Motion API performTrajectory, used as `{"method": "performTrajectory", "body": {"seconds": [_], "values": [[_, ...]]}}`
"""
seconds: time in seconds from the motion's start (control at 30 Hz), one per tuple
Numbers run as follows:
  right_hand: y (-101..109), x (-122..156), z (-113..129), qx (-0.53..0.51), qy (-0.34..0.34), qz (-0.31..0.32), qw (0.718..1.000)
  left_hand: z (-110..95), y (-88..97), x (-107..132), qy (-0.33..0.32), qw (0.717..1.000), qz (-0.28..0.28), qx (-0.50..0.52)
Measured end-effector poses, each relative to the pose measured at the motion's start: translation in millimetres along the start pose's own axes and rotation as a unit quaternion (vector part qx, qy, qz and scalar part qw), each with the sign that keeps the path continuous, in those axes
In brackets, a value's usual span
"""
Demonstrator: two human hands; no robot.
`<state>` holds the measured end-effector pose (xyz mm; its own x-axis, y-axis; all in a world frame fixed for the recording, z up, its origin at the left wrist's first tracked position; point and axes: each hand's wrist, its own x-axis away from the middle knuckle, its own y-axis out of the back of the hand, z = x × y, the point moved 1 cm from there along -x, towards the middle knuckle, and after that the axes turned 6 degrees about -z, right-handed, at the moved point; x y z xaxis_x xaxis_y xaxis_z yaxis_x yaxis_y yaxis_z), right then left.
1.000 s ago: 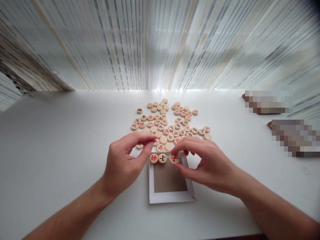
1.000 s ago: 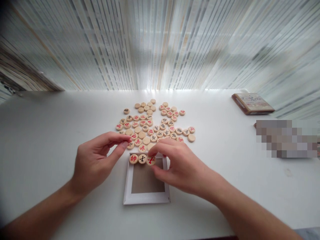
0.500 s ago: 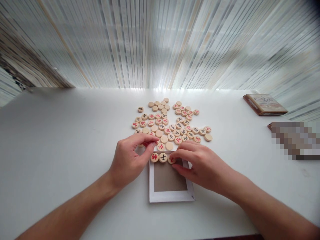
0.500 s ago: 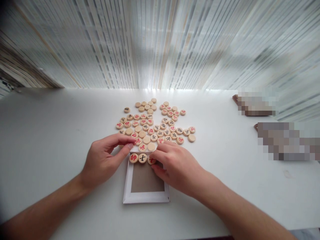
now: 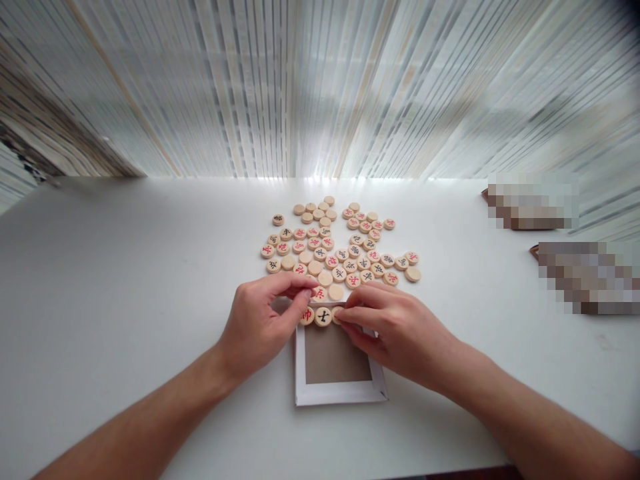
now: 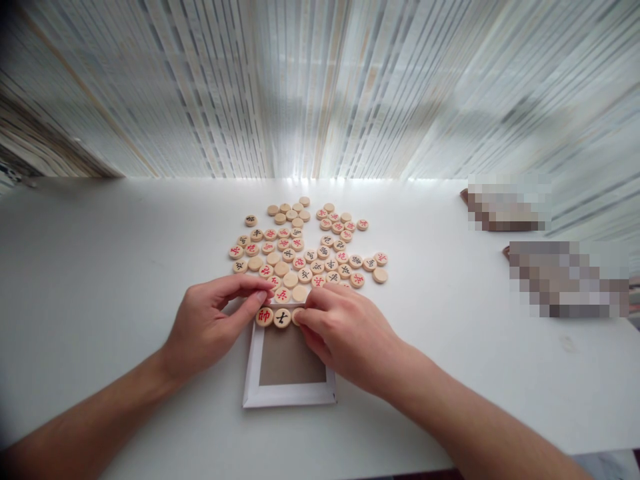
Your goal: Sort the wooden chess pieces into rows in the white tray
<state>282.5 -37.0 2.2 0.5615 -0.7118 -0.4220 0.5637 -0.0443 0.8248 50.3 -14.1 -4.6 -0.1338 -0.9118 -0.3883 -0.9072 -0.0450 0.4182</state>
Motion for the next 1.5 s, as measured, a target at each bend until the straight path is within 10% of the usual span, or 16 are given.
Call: {"method": "performTrajectory", "body": {"seconds": [0.43, 1.5], "values": [[1.0, 0.7, -0.3, 0.011, -0.008, 0.007, 1.0, -4.5, -1.5, 3.2, -0.174, 0.976, 0.104, -0.076], [1.7, -1.1, 0.7, 0.035, -0.005, 0.008, 0.999, 0.2, -2.6, 5.5, -0.259, 0.946, 0.106, -0.161]]}}
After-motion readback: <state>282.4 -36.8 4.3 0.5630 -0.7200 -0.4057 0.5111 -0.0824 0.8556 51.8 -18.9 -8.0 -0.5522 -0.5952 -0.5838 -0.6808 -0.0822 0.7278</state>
